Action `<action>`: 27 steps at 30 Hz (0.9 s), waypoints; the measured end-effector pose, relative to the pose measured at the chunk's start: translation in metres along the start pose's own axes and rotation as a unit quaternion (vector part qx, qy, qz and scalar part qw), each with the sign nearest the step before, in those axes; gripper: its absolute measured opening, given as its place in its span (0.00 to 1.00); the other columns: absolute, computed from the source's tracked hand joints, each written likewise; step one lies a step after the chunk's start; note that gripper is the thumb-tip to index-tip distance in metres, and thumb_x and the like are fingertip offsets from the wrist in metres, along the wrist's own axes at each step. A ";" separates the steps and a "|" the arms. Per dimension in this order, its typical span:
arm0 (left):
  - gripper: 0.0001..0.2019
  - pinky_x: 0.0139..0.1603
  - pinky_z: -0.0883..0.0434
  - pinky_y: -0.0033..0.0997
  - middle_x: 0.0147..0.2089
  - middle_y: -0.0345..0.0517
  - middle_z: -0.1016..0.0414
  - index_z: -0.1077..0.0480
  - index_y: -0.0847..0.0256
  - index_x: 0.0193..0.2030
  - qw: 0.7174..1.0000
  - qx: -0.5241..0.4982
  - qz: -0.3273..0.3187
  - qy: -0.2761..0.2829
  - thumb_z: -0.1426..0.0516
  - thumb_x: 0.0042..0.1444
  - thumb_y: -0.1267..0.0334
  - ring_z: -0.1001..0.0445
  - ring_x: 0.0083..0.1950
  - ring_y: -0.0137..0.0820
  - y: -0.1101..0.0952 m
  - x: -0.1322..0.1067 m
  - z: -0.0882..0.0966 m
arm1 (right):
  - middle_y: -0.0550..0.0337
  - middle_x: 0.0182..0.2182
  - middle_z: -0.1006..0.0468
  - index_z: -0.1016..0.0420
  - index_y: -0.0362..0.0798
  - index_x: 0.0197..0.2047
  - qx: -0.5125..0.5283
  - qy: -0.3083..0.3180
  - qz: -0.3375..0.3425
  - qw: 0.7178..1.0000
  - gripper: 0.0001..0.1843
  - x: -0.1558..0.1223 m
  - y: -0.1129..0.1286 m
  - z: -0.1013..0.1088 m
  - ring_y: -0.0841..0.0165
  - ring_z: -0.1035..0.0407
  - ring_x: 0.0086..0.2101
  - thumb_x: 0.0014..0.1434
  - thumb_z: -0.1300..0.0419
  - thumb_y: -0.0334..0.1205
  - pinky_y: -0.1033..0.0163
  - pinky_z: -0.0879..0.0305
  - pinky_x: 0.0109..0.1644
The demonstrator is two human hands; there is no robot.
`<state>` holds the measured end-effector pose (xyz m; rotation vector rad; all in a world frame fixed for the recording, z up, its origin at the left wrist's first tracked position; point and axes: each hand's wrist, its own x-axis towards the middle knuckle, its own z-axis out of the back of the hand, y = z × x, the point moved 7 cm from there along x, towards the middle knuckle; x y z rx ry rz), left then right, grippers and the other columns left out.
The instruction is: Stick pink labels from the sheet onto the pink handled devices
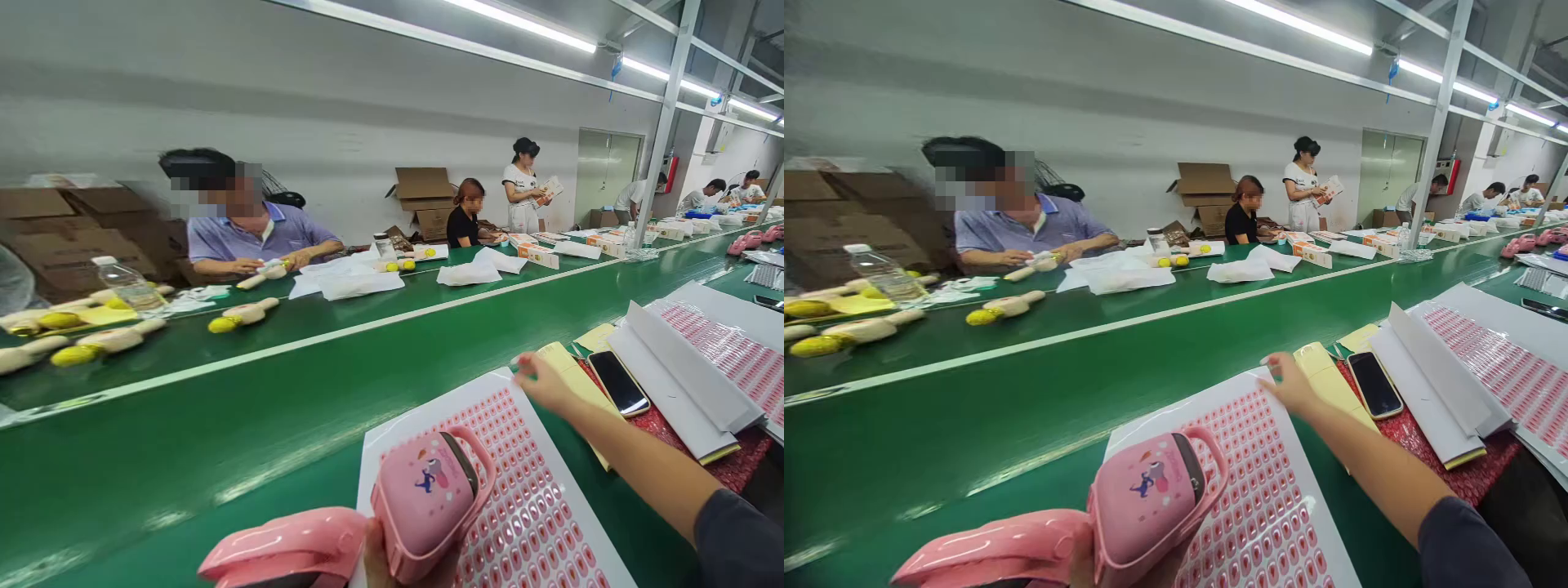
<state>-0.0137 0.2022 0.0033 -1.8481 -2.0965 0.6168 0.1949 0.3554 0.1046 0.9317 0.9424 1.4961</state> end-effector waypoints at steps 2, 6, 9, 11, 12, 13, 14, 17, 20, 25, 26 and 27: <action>0.27 0.43 0.27 0.47 0.49 0.43 0.24 0.41 0.39 0.59 0.998 -0.050 -0.022 0.028 0.45 0.51 0.47 0.25 0.46 0.44 -0.006 0.000 -0.006 | 0.54 0.43 0.26 0.29 0.45 0.43 -0.040 -0.050 -0.021 0.998 0.12 0.041 -0.010 0.036 0.66 0.31 0.42 0.57 0.42 0.39 0.59 0.33 0.43; 0.29 0.41 0.26 0.46 0.47 0.44 0.23 0.42 0.40 0.59 0.997 -0.067 -0.032 0.027 0.42 0.49 0.49 0.24 0.44 0.44 -0.006 0.002 -0.014 | 0.54 0.47 0.30 0.33 0.45 0.50 -0.122 -0.089 -0.069 0.986 0.15 0.089 -0.043 0.071 0.65 0.31 0.43 0.61 0.45 0.42 0.53 0.32 0.45; 0.31 0.40 0.25 0.44 0.46 0.44 0.22 0.43 0.42 0.60 0.998 -0.046 -0.042 -0.014 0.41 0.48 0.52 0.23 0.42 0.44 -0.002 0.000 -0.012 | 0.54 0.48 0.30 0.33 0.46 0.51 -0.178 -0.100 -0.078 0.976 0.15 0.098 -0.062 0.071 0.65 0.32 0.44 0.62 0.45 0.42 0.53 0.32 0.46; 0.32 0.38 0.25 0.43 0.45 0.45 0.22 0.42 0.42 0.60 0.998 -0.034 -0.039 -0.034 0.39 0.47 0.54 0.22 0.41 0.43 0.000 -0.002 -0.012 | 0.54 0.48 0.30 0.33 0.46 0.51 -0.209 -0.102 -0.072 0.970 0.15 0.100 -0.069 0.068 0.65 0.32 0.44 0.62 0.46 0.42 0.53 0.32 0.46; 0.32 0.37 0.24 0.42 0.44 0.44 0.21 0.42 0.42 0.60 0.998 -0.031 -0.036 -0.041 0.39 0.46 0.55 0.22 0.40 0.43 0.001 -0.003 -0.012 | 0.54 0.48 0.30 0.33 0.46 0.50 -0.224 -0.103 -0.067 0.967 0.15 0.100 -0.071 0.067 0.65 0.32 0.44 0.62 0.46 0.42 0.53 0.32 0.46; 0.32 0.36 0.24 0.41 0.44 0.44 0.21 0.42 0.42 0.60 0.998 -0.028 -0.031 -0.047 0.39 0.46 0.55 0.22 0.40 0.43 0.001 -0.004 -0.012 | 0.54 0.48 0.30 0.33 0.46 0.50 -0.237 -0.103 -0.060 0.964 0.15 0.101 -0.072 0.066 0.65 0.32 0.44 0.62 0.46 0.42 0.53 0.32 0.46; 0.32 0.36 0.24 0.41 0.44 0.43 0.21 0.42 0.41 0.60 0.998 -0.024 -0.027 -0.054 0.40 0.46 0.55 0.22 0.40 0.43 0.001 -0.005 -0.012 | 0.54 0.48 0.30 0.33 0.46 0.50 -0.249 -0.104 -0.054 0.961 0.15 0.102 -0.073 0.065 0.65 0.32 0.44 0.62 0.46 0.42 0.53 0.32 0.46; 0.30 0.38 0.25 0.44 0.43 0.44 0.21 0.40 0.44 0.59 0.997 -0.003 -0.015 -0.081 0.41 0.47 0.52 0.22 0.39 0.44 0.000 -0.005 -0.012 | 0.54 0.49 0.30 0.33 0.46 0.50 -0.278 -0.103 -0.034 0.954 0.15 0.103 -0.073 0.062 0.65 0.32 0.44 0.62 0.46 0.42 0.53 0.32 0.46; 0.27 0.36 0.25 0.43 0.41 0.44 0.20 0.38 0.45 0.58 0.992 0.018 -0.024 -0.122 0.44 0.49 0.51 0.22 0.38 0.42 -0.003 -0.007 -0.020 | 0.54 0.49 0.31 0.33 0.46 0.50 -0.294 -0.106 -0.021 0.950 0.14 0.102 -0.073 0.059 0.65 0.32 0.44 0.62 0.46 0.42 0.53 0.32 0.47; 0.21 0.33 0.24 0.37 0.35 0.42 0.19 0.37 0.49 0.58 0.972 0.035 -0.054 -0.226 0.55 0.58 0.57 0.22 0.30 0.36 -0.009 -0.018 -0.051 | 0.54 0.48 0.30 0.33 0.46 0.50 -0.291 -0.119 -0.016 0.949 0.15 0.100 -0.074 0.061 0.65 0.32 0.43 0.62 0.46 0.42 0.54 0.32 0.46; 0.21 0.33 0.24 0.36 0.34 0.42 0.19 0.37 0.49 0.58 0.970 0.034 -0.055 -0.236 0.57 0.59 0.59 0.22 0.29 0.35 -0.009 -0.020 -0.058 | 0.54 0.48 0.30 0.33 0.46 0.50 -0.288 -0.120 -0.018 0.950 0.14 0.099 -0.074 0.062 0.66 0.31 0.43 0.62 0.46 0.42 0.54 0.32 0.46; 0.21 0.32 0.24 0.36 0.32 0.42 0.19 0.37 0.50 0.58 0.968 0.032 -0.053 -0.243 0.58 0.59 0.61 0.22 0.28 0.35 -0.010 -0.021 -0.065 | 0.54 0.48 0.30 0.33 0.46 0.50 -0.286 -0.120 -0.019 0.951 0.14 0.099 -0.075 0.063 0.66 0.31 0.43 0.62 0.46 0.42 0.54 0.32 0.45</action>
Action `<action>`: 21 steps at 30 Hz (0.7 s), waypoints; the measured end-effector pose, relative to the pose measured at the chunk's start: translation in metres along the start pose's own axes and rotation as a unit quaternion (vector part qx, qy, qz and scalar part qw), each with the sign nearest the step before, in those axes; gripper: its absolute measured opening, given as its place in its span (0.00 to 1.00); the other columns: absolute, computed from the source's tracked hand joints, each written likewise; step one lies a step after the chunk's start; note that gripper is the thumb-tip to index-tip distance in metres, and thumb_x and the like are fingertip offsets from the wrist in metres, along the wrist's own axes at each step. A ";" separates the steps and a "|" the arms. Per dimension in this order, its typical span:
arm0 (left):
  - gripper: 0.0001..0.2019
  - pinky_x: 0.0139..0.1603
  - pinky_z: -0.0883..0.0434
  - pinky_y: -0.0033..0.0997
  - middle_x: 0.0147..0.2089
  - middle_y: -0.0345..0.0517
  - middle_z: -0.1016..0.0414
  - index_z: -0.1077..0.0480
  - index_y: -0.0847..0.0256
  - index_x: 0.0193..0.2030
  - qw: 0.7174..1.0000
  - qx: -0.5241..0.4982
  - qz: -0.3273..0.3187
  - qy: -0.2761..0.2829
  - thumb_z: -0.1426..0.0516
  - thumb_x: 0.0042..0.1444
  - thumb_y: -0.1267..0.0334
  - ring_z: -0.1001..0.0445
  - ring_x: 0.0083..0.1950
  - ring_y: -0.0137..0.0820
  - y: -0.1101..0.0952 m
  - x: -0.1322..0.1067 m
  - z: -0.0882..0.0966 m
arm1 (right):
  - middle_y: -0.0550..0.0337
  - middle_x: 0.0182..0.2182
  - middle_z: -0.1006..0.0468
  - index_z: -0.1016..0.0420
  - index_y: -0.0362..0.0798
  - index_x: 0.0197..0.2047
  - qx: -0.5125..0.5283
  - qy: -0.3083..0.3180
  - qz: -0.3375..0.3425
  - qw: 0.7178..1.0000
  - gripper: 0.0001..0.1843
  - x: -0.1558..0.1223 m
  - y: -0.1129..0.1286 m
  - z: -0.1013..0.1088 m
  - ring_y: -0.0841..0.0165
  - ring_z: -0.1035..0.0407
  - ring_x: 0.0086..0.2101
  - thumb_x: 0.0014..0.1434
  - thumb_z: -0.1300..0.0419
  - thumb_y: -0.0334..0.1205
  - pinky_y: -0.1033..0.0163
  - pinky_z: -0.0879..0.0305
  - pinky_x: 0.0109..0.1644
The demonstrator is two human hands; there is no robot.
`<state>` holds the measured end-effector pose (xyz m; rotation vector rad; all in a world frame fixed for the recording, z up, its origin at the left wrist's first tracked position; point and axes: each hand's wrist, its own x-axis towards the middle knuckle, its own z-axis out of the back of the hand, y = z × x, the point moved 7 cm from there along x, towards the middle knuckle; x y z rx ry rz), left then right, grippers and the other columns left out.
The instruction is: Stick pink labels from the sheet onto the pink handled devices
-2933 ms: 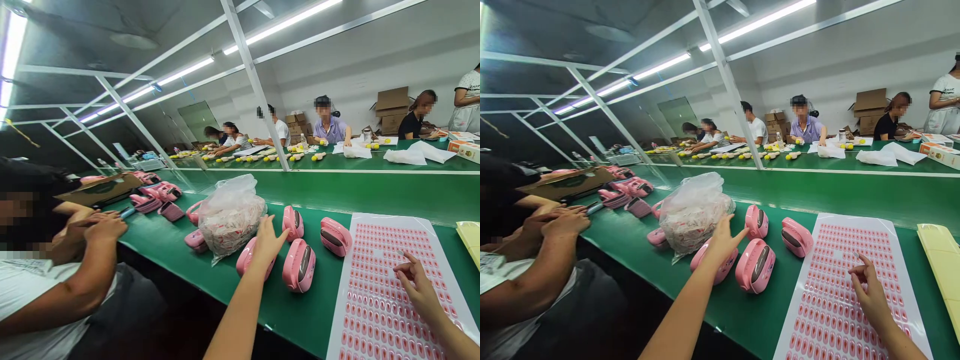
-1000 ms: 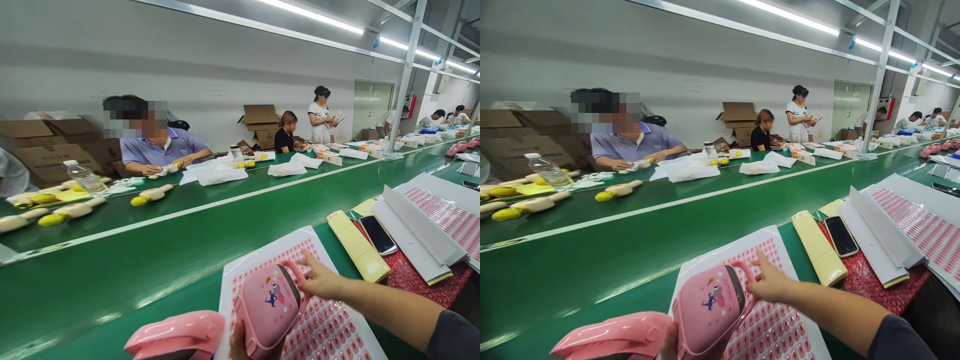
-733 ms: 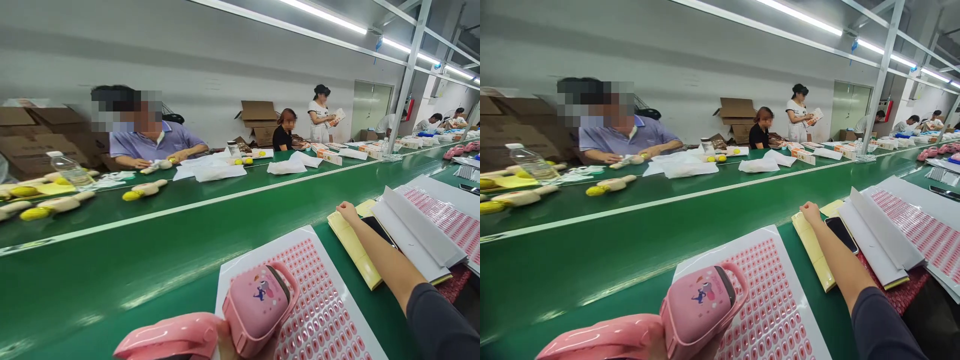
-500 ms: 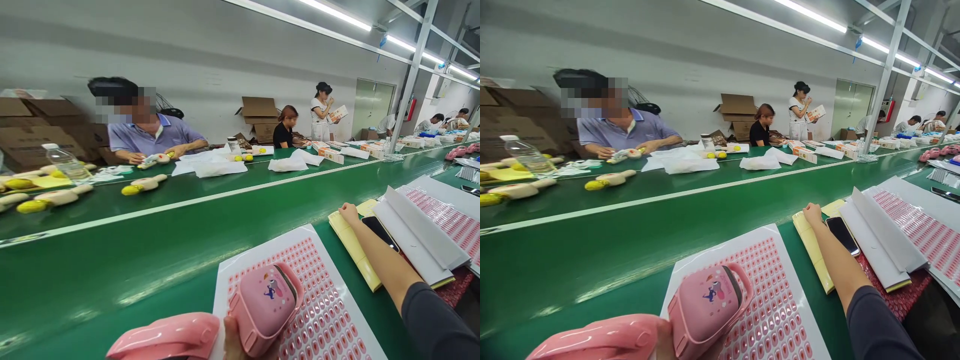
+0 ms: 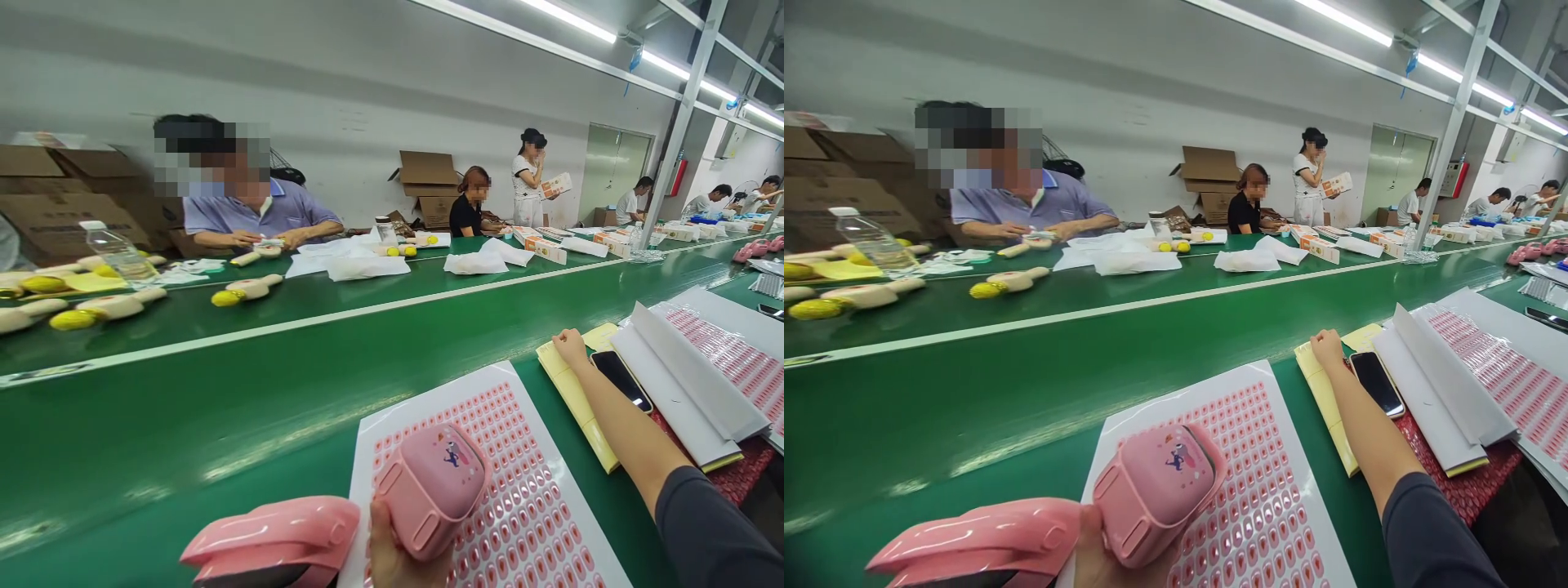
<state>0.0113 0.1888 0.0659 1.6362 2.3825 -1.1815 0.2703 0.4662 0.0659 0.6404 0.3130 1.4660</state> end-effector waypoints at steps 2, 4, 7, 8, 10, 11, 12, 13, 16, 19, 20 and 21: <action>0.22 0.33 0.24 0.37 0.31 0.41 0.20 0.36 0.51 0.58 1.000 -0.005 0.010 -0.017 0.60 0.60 0.62 0.22 0.27 0.34 -0.001 -0.006 -0.006 | 0.54 0.47 0.30 0.33 0.46 0.49 0.004 0.003 -0.003 1.000 0.14 0.001 -0.001 0.001 0.65 0.31 0.42 0.62 0.46 0.42 0.55 0.31 0.45; 0.22 0.34 0.24 0.37 0.28 0.41 0.20 0.35 0.52 0.57 0.999 -0.013 0.023 -0.039 0.60 0.60 0.62 0.23 0.25 0.34 -0.001 -0.008 -0.009 | 0.54 0.47 0.29 0.33 0.45 0.50 0.004 0.004 -0.006 1.000 0.15 0.001 -0.002 0.001 0.65 0.31 0.42 0.62 0.45 0.42 0.55 0.31 0.44; 0.21 0.36 0.24 0.35 0.25 0.39 0.21 0.34 0.54 0.55 0.998 -0.022 0.030 -0.059 0.59 0.61 0.62 0.24 0.23 0.31 0.000 -0.009 -0.009 | 0.54 0.48 0.30 0.33 0.45 0.50 -0.001 0.002 -0.007 1.000 0.15 0.001 -0.001 0.002 0.65 0.31 0.43 0.62 0.46 0.42 0.54 0.32 0.45; 0.20 0.37 0.25 0.34 0.25 0.39 0.21 0.33 0.54 0.55 0.998 -0.024 0.025 -0.059 0.59 0.61 0.62 0.24 0.23 0.30 -0.001 -0.009 -0.009 | 0.54 0.48 0.30 0.33 0.46 0.50 -0.004 0.001 -0.005 1.000 0.15 0.001 0.000 0.002 0.65 0.31 0.43 0.62 0.46 0.42 0.54 0.32 0.46; 0.20 0.38 0.25 0.33 0.25 0.38 0.21 0.33 0.54 0.55 0.998 -0.023 0.017 -0.054 0.59 0.61 0.63 0.25 0.23 0.29 -0.001 -0.008 -0.009 | 0.54 0.49 0.30 0.33 0.46 0.50 -0.005 -0.001 0.001 1.000 0.14 0.000 0.003 0.002 0.65 0.32 0.44 0.62 0.46 0.42 0.53 0.33 0.47; 0.20 0.39 0.25 0.33 0.26 0.38 0.21 0.33 0.54 0.54 0.998 -0.020 0.014 -0.051 0.59 0.62 0.63 0.25 0.23 0.29 -0.001 -0.008 -0.009 | 0.53 0.49 0.31 0.33 0.46 0.50 -0.004 -0.002 0.003 1.000 0.14 -0.001 0.005 0.002 0.65 0.32 0.44 0.62 0.46 0.42 0.53 0.33 0.47; 0.20 0.39 0.25 0.32 0.27 0.38 0.21 0.33 0.54 0.54 0.999 -0.016 0.011 -0.049 0.59 0.62 0.63 0.25 0.24 0.28 -0.001 -0.008 -0.008 | 0.53 0.49 0.31 0.33 0.46 0.50 -0.001 -0.003 0.005 1.000 0.15 -0.002 0.006 0.002 0.65 0.32 0.44 0.62 0.46 0.42 0.53 0.33 0.47; 0.20 0.40 0.25 0.31 0.28 0.38 0.21 0.33 0.54 0.54 0.999 -0.011 0.006 -0.045 0.59 0.62 0.62 0.25 0.24 0.28 -0.001 -0.008 -0.008 | 0.53 0.49 0.31 0.33 0.46 0.50 0.004 -0.003 0.006 1.000 0.14 -0.003 0.007 0.002 0.65 0.32 0.45 0.62 0.46 0.42 0.53 0.33 0.47; 0.18 0.40 0.26 0.31 0.32 0.39 0.20 0.32 0.53 0.53 1.000 0.011 -0.006 -0.025 0.54 0.59 0.59 0.24 0.29 0.30 -0.001 -0.006 -0.006 | 0.53 0.49 0.31 0.33 0.46 0.50 0.035 0.001 0.004 0.999 0.14 -0.005 0.008 0.003 0.65 0.32 0.45 0.62 0.46 0.42 0.53 0.33 0.47; 0.23 0.42 0.26 0.34 0.36 0.41 0.20 0.31 0.54 0.51 0.999 0.043 -0.021 -0.010 0.41 0.47 0.53 0.23 0.36 0.35 0.001 -0.002 -0.004 | 0.54 0.49 0.30 0.33 0.46 0.50 0.083 0.012 -0.001 0.996 0.15 -0.006 0.006 0.007 0.65 0.32 0.44 0.62 0.46 0.42 0.53 0.33 0.47; 0.28 0.43 0.26 0.35 0.37 0.41 0.21 0.31 0.54 0.50 0.998 0.052 -0.028 -0.005 0.37 0.40 0.52 0.23 0.39 0.38 0.002 -0.001 -0.003 | 0.54 0.48 0.30 0.33 0.46 0.50 0.102 0.017 -0.003 0.995 0.15 -0.007 0.006 0.008 0.64 0.32 0.44 0.62 0.45 0.42 0.53 0.32 0.46; 0.32 0.43 0.26 0.35 0.38 0.41 0.21 0.31 0.54 0.49 0.998 0.060 -0.034 0.002 0.34 0.33 0.51 0.24 0.42 0.40 0.003 0.001 -0.003 | 0.54 0.48 0.30 0.33 0.45 0.50 0.122 0.023 -0.005 0.992 0.15 -0.007 0.007 0.010 0.64 0.32 0.44 0.61 0.45 0.42 0.53 0.32 0.46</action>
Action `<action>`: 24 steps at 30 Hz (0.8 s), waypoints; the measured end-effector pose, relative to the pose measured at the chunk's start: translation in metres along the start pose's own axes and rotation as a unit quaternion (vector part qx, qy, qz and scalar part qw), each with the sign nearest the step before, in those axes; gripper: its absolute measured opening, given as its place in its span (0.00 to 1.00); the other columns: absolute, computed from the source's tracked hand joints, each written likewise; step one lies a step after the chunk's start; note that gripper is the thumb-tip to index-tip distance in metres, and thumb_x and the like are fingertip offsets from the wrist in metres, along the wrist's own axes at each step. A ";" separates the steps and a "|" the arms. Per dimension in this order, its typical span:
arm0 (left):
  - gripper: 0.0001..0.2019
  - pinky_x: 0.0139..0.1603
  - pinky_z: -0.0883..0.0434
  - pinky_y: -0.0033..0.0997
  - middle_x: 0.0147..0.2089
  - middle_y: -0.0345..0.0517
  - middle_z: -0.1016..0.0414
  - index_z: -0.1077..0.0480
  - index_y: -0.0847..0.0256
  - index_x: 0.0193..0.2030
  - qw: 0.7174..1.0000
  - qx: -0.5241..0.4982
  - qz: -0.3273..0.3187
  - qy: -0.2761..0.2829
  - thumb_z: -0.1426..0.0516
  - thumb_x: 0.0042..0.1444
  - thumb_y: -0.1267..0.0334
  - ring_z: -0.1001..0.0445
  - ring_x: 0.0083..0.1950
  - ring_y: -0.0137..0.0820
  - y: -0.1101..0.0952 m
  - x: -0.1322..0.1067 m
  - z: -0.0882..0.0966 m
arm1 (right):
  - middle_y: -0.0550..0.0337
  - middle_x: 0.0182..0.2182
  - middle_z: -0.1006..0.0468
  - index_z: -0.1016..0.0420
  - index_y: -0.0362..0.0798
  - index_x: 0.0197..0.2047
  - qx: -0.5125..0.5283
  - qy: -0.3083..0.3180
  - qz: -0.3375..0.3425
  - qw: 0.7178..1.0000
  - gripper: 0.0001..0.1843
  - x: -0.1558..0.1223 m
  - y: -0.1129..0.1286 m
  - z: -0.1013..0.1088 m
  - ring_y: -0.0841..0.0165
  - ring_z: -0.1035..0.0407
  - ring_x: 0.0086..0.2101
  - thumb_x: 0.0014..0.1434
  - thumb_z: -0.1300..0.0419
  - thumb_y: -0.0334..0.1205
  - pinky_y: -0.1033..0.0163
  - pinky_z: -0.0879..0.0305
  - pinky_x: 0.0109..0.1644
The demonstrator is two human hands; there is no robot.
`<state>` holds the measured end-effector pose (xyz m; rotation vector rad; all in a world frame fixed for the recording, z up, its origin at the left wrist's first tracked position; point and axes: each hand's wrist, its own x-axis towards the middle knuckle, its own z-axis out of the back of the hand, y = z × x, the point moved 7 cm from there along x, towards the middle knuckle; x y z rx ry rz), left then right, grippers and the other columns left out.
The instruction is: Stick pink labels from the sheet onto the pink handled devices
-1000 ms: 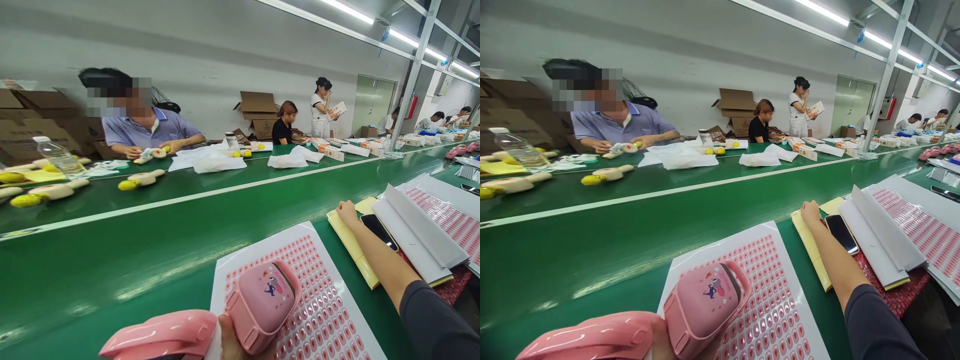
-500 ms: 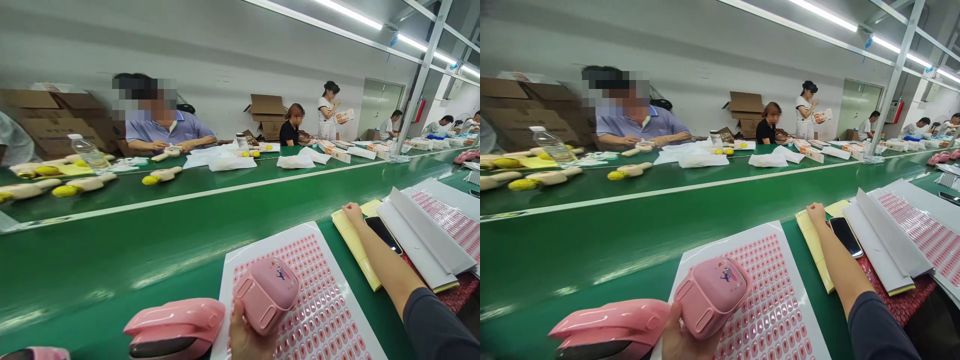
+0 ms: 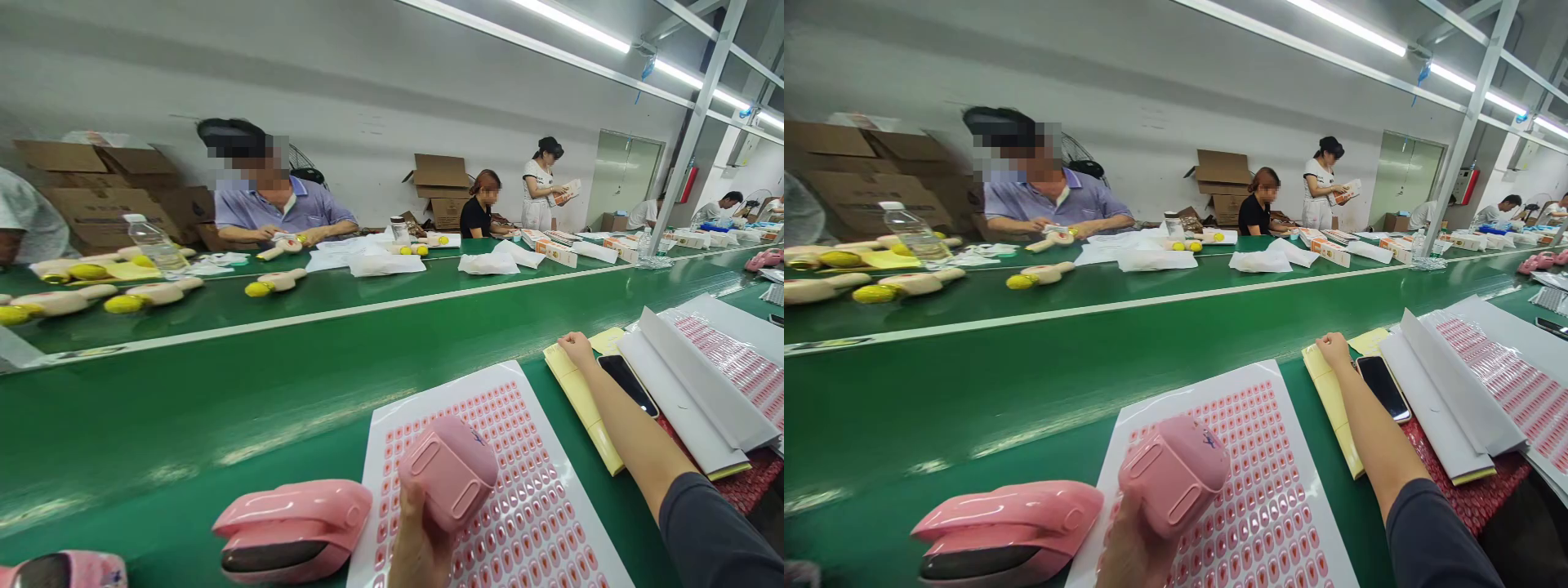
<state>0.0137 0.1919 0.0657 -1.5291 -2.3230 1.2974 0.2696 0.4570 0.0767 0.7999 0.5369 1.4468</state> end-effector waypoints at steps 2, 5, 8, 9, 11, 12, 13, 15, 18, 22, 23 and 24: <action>0.36 0.44 0.27 0.36 0.39 0.42 0.22 0.30 0.54 0.47 1.000 0.011 -0.015 0.015 0.31 0.24 0.51 0.27 0.47 0.43 0.002 0.005 0.002 | 0.54 0.48 0.30 0.33 0.45 0.51 0.042 0.011 -0.003 0.999 0.16 -0.001 0.005 0.004 0.64 0.31 0.43 0.61 0.45 0.42 0.53 0.32 0.45; 0.36 0.43 0.27 0.34 0.40 0.41 0.23 0.31 0.55 0.46 0.998 0.026 -0.044 0.034 0.30 0.23 0.51 0.28 0.48 0.41 0.005 0.013 0.009 | 0.55 0.46 0.29 0.33 0.44 0.49 0.109 0.029 -0.002 0.994 0.15 -0.008 0.023 0.006 0.65 0.31 0.42 0.61 0.45 0.43 0.54 0.32 0.44; 0.34 0.38 0.28 0.30 0.39 0.40 0.24 0.32 0.53 0.46 0.996 0.032 -0.071 0.050 0.32 0.28 0.48 0.27 0.41 0.35 0.006 0.020 0.016 | 0.56 0.38 0.25 0.28 0.42 0.38 0.180 0.074 0.021 0.981 0.13 -0.036 0.057 -0.004 0.66 0.30 0.38 0.60 0.45 0.44 0.58 0.32 0.41; 0.32 0.36 0.29 0.28 0.38 0.39 0.25 0.32 0.53 0.46 0.995 0.032 -0.079 0.052 0.33 0.30 0.47 0.27 0.39 0.33 0.006 0.021 0.018 | 0.57 0.35 0.25 0.27 0.42 0.33 0.204 0.096 0.035 0.974 0.14 -0.052 0.071 -0.009 0.66 0.29 0.36 0.59 0.45 0.45 0.59 0.33 0.40; 0.29 0.33 0.30 0.24 0.38 0.38 0.25 0.32 0.52 0.45 0.993 0.031 -0.098 0.049 0.34 0.34 0.46 0.28 0.36 0.29 0.005 0.019 0.018 | 0.57 0.33 0.24 0.28 0.45 0.27 0.252 0.145 0.071 0.954 0.14 -0.092 0.099 -0.022 0.66 0.29 0.36 0.55 0.42 0.47 0.61 0.34 0.39; 0.29 0.33 0.31 0.23 0.38 0.38 0.26 0.32 0.52 0.45 0.993 0.029 -0.108 0.043 0.34 0.35 0.46 0.28 0.35 0.28 0.003 0.017 0.017 | 0.57 0.35 0.24 0.28 0.45 0.25 0.272 0.169 0.089 0.943 0.14 -0.113 0.111 -0.028 0.66 0.29 0.37 0.53 0.40 0.48 0.62 0.35 0.40; 0.29 0.33 0.31 0.22 0.39 0.38 0.26 0.32 0.52 0.44 0.992 0.025 -0.117 0.035 0.34 0.34 0.45 0.28 0.36 0.27 0.002 0.014 0.015 | 0.57 0.36 0.24 0.29 0.46 0.23 0.289 0.190 0.105 0.933 0.14 -0.134 0.122 -0.033 0.66 0.30 0.39 0.50 0.38 0.49 0.62 0.35 0.41; 0.30 0.35 0.31 0.22 0.40 0.38 0.26 0.32 0.52 0.45 0.991 0.018 -0.132 0.022 0.34 0.33 0.44 0.29 0.37 0.27 -0.001 0.009 0.011 | 0.57 0.38 0.26 0.29 0.47 0.22 0.337 0.242 0.144 0.898 0.14 -0.171 0.141 -0.041 0.64 0.32 0.43 0.48 0.36 0.49 0.60 0.36 0.44; 0.33 0.37 0.31 0.23 0.40 0.40 0.26 0.33 0.54 0.45 0.990 0.012 -0.136 0.023 0.34 0.30 0.44 0.28 0.39 0.28 -0.001 0.005 0.005 | 0.56 0.38 0.29 0.29 0.47 0.21 0.360 0.284 0.158 0.874 0.14 -0.198 0.152 -0.051 0.63 0.34 0.44 0.48 0.36 0.49 0.59 0.37 0.44; 0.33 0.38 0.31 0.25 0.40 0.40 0.26 0.34 0.53 0.46 0.991 0.009 -0.133 0.027 0.34 0.32 0.44 0.28 0.40 0.29 0.002 0.004 0.004 | 0.56 0.37 0.31 0.28 0.48 0.22 0.333 0.270 0.148 0.891 0.11 -0.197 0.149 -0.055 0.63 0.35 0.45 0.48 0.36 0.44 0.59 0.37 0.44; 0.33 0.38 0.31 0.25 0.41 0.40 0.26 0.34 0.52 0.47 0.991 0.009 -0.133 0.028 0.34 0.32 0.44 0.28 0.40 0.29 0.003 0.004 0.004 | 0.56 0.37 0.31 0.28 0.48 0.21 0.329 0.266 0.151 0.893 0.10 -0.196 0.149 -0.055 0.62 0.35 0.45 0.48 0.36 0.42 0.60 0.37 0.44; 0.34 0.38 0.31 0.25 0.41 0.40 0.26 0.35 0.52 0.48 0.991 0.010 -0.132 0.029 0.34 0.32 0.44 0.28 0.39 0.29 0.003 0.004 0.004 | 0.56 0.38 0.31 0.28 0.48 0.21 0.326 0.263 0.155 0.895 0.09 -0.196 0.149 -0.055 0.62 0.36 0.46 0.48 0.36 0.41 0.60 0.37 0.44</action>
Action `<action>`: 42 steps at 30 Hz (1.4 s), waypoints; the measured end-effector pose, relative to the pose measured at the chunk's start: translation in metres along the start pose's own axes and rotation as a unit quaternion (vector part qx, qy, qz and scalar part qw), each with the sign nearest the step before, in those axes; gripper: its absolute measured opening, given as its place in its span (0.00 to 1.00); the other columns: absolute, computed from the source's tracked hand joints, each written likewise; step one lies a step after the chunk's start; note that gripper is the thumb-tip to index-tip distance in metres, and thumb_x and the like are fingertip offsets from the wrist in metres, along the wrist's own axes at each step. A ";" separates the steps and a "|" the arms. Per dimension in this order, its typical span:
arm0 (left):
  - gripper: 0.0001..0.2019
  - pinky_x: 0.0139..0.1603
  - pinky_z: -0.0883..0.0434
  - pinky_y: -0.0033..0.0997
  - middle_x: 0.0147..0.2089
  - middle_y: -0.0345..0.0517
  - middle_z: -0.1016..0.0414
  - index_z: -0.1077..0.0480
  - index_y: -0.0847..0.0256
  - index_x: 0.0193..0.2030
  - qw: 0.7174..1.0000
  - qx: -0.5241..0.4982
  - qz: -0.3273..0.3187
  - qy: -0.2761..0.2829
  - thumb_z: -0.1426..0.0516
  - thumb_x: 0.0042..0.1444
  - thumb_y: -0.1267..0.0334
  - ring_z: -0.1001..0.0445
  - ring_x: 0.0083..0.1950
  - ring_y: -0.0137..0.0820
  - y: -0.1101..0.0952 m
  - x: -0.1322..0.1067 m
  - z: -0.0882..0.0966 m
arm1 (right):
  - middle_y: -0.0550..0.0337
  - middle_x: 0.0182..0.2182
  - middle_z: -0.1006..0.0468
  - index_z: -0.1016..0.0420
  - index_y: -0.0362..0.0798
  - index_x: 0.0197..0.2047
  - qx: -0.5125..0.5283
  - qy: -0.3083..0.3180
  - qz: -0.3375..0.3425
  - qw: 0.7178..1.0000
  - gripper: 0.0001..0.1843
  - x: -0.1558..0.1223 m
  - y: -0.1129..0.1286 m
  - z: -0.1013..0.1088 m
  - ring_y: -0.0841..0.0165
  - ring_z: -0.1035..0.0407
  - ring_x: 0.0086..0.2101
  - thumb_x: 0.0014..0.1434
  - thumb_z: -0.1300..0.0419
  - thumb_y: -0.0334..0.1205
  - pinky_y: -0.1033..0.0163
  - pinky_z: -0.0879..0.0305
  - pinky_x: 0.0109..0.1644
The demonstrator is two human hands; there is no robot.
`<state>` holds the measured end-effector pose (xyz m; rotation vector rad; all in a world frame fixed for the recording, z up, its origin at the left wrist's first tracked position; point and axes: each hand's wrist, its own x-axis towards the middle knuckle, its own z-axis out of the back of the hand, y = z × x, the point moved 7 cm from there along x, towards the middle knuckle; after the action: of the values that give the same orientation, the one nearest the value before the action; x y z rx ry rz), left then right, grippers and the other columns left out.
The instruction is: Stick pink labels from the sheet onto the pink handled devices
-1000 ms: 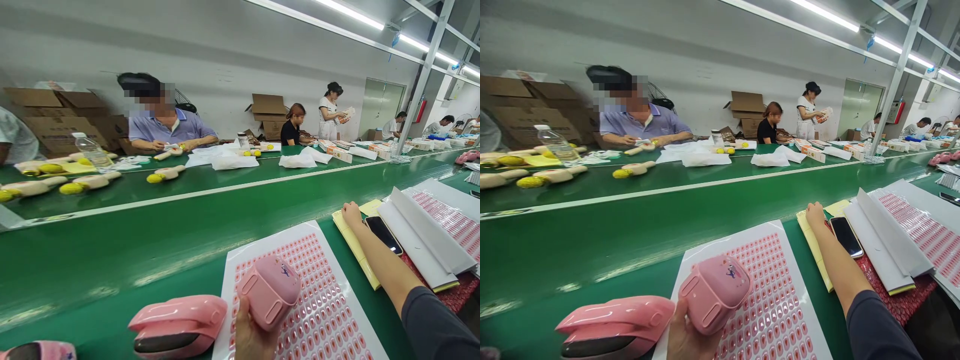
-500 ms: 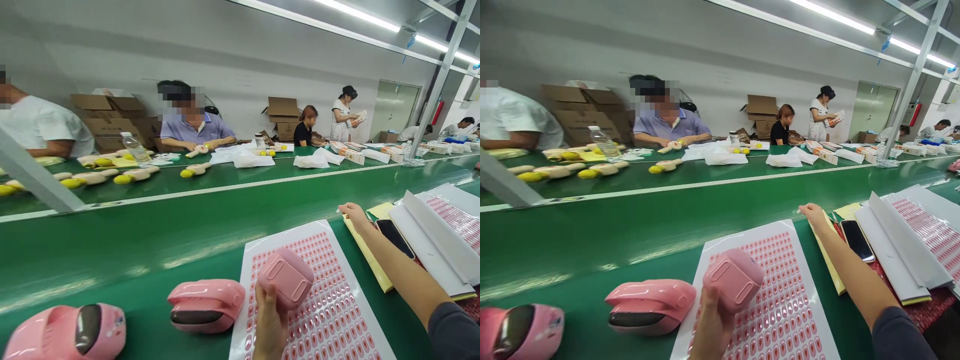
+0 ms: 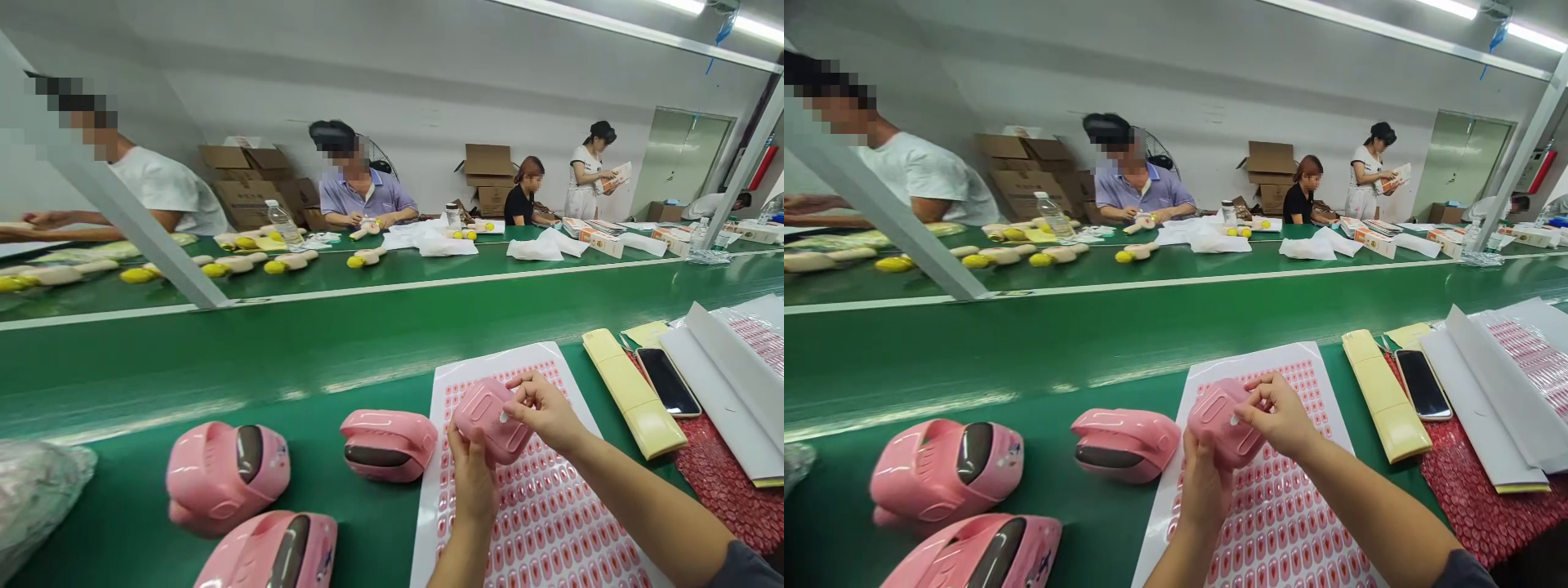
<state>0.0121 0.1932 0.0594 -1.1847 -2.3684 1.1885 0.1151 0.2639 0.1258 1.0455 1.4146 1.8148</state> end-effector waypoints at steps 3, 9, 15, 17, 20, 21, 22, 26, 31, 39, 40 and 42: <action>0.35 0.39 0.30 0.27 0.40 0.40 0.26 0.36 0.52 0.50 1.000 0.005 -0.001 0.001 0.35 0.33 0.44 0.27 0.39 0.30 0.001 0.000 0.000 | 0.56 0.38 0.32 0.28 0.48 0.22 -0.017 0.000 0.003 1.000 0.07 -0.001 0.000 0.000 0.62 0.35 0.45 0.48 0.36 0.39 0.60 0.36 0.43; 0.36 0.41 0.30 0.31 0.42 0.43 0.26 0.37 0.52 0.51 1.000 0.018 -0.007 -0.005 0.35 0.34 0.43 0.27 0.41 0.33 0.004 0.002 0.003 | 0.56 0.39 0.32 0.30 0.48 0.22 -0.050 -0.013 0.036 0.998 0.08 -0.003 0.003 -0.001 0.63 0.35 0.44 0.50 0.38 0.39 0.60 0.35 0.41; 0.32 0.42 0.30 0.31 0.42 0.42 0.27 0.36 0.52 0.48 1.000 0.018 -0.007 -0.004 0.36 0.35 0.44 0.27 0.40 0.31 0.002 0.001 0.002 | 0.54 0.37 0.33 0.31 0.48 0.23 -0.102 -0.029 0.090 0.990 0.07 -0.008 0.010 -0.002 0.63 0.35 0.43 0.52 0.40 0.37 0.60 0.33 0.40; 0.32 0.42 0.30 0.31 0.42 0.42 0.27 0.36 0.52 0.48 1.000 0.021 -0.009 -0.005 0.36 0.36 0.44 0.27 0.40 0.31 0.001 0.001 0.002 | 0.53 0.38 0.33 0.31 0.48 0.24 -0.129 -0.035 0.122 0.983 0.07 -0.010 0.013 -0.004 0.63 0.35 0.43 0.53 0.41 0.36 0.59 0.33 0.42; 0.32 0.40 0.30 0.31 0.41 0.42 0.27 0.36 0.52 0.49 1.000 0.026 -0.012 -0.011 0.36 0.36 0.44 0.27 0.38 0.31 0.000 0.002 0.003 | 0.52 0.41 0.33 0.29 0.49 0.28 -0.190 -0.037 0.183 0.964 0.06 -0.015 0.017 -0.008 0.64 0.34 0.40 0.56 0.44 0.35 0.57 0.32 0.42; 0.32 0.38 0.30 0.31 0.40 0.42 0.27 0.37 0.52 0.49 0.999 0.027 -0.013 -0.014 0.36 0.36 0.44 0.27 0.38 0.31 0.000 0.002 0.004 | 0.51 0.41 0.32 0.28 0.49 0.29 -0.219 -0.036 0.207 0.953 0.07 -0.017 0.019 -0.010 0.64 0.34 0.39 0.57 0.46 0.35 0.57 0.32 0.41; 0.33 0.37 0.30 0.30 0.40 0.41 0.27 0.37 0.52 0.49 0.999 0.026 -0.014 -0.016 0.36 0.36 0.45 0.27 0.37 0.31 0.000 0.001 0.004 | 0.51 0.41 0.32 0.27 0.49 0.30 -0.251 -0.034 0.229 0.940 0.08 -0.019 0.020 -0.012 0.64 0.34 0.38 0.58 0.47 0.35 0.56 0.33 0.40; 0.30 0.33 0.31 0.26 0.34 0.37 0.28 0.36 0.53 0.47 0.999 0.023 -0.017 -0.021 0.35 0.37 0.46 0.28 0.34 0.28 -0.003 0.000 0.005 | 0.51 0.40 0.28 0.25 0.53 0.34 -0.342 -0.020 0.299 0.890 0.11 -0.031 0.023 -0.021 0.61 0.35 0.38 0.59 0.49 0.34 0.53 0.34 0.42; 0.29 0.34 0.30 0.26 0.31 0.37 0.27 0.32 0.57 0.44 1.000 0.007 -0.007 -0.016 0.36 0.36 0.44 0.28 0.33 0.29 -0.006 -0.002 -0.001 | 0.53 0.43 0.29 0.27 0.56 0.41 -0.257 -0.049 0.337 0.905 0.09 -0.037 0.026 -0.014 0.59 0.35 0.44 0.58 0.46 0.40 0.50 0.38 0.50; 0.36 0.48 0.29 0.39 0.42 0.49 0.23 0.36 0.59 0.55 0.995 -0.034 0.091 0.029 0.36 0.37 0.50 0.27 0.49 0.43 0.009 -0.007 -0.007 | 0.47 0.58 0.39 0.49 0.48 0.62 -0.038 -0.004 0.089 0.995 0.35 -0.009 -0.020 -0.015 0.59 0.45 0.59 0.58 0.51 0.59 0.51 0.51 0.63; 0.38 0.48 0.30 0.39 0.43 0.49 0.23 0.37 0.59 0.56 0.995 -0.017 0.084 0.053 0.34 0.35 0.52 0.28 0.50 0.43 0.009 -0.007 -0.008 | 0.47 0.58 0.39 0.49 0.48 0.62 -0.027 -0.009 0.085 0.996 0.35 -0.009 -0.023 -0.015 0.59 0.46 0.59 0.58 0.52 0.60 0.51 0.51 0.63; 0.39 0.49 0.30 0.40 0.45 0.50 0.24 0.38 0.57 0.56 0.994 0.011 0.064 0.083 0.32 0.34 0.54 0.28 0.50 0.44 0.007 -0.007 -0.008 | 0.47 0.57 0.38 0.51 0.48 0.63 -0.015 -0.014 0.094 0.995 0.36 -0.010 -0.025 -0.014 0.59 0.45 0.59 0.58 0.53 0.61 0.50 0.52 0.63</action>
<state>0.0249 0.1949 0.0604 -1.3892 -2.1814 1.1050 0.1083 0.2551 0.0976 1.2186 1.3069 1.9385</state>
